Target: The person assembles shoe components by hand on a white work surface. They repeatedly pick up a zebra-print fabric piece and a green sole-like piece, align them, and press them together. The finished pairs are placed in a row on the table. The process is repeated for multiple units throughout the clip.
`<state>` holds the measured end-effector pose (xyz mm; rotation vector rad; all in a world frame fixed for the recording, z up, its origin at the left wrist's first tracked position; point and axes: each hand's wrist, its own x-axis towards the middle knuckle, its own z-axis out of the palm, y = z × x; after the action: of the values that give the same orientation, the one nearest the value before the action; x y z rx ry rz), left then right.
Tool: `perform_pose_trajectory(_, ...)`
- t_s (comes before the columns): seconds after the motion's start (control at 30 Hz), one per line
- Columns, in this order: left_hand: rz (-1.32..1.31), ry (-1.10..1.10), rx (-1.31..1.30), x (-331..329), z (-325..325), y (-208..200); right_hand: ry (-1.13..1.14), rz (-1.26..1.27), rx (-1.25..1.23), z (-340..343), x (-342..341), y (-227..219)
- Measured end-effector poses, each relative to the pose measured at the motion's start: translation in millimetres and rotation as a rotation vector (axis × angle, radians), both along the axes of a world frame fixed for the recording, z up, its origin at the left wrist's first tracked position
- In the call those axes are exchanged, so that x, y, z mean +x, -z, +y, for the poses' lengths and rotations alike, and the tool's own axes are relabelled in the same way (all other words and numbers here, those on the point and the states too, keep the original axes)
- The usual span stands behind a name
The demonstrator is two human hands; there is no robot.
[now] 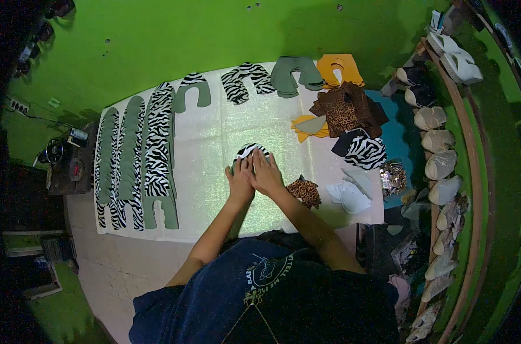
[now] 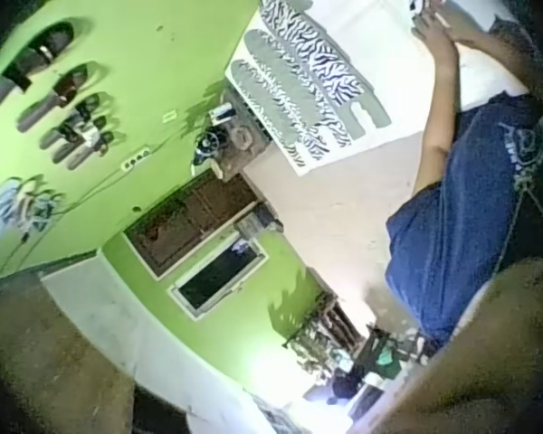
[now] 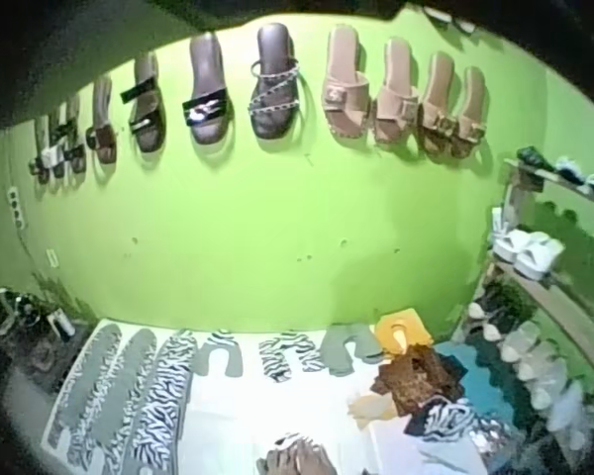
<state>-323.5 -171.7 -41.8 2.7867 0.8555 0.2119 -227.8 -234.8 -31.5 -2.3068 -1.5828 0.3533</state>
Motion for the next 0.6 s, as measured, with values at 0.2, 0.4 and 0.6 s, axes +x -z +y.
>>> perform_pose_trajectory(0.2, -0.074, -0.013, 0.034, 0.3, 0.2, 0.1, 0.066, -0.1, -0.015, -9.9, 2.9, 6.7)
perform_pose_trajectory(0.4, -0.179, 0.055, -0.013, 9.1, 9.3, -3.6, 0.054, -0.084, -0.024, -11.4, 2.7, 5.2)
perform_pose_trajectory(0.6, -0.168, 0.11, -0.054, 13.6, 17.0, 7.6, 0.071, -0.104, -0.112, -9.2, -1.3, -2.5)
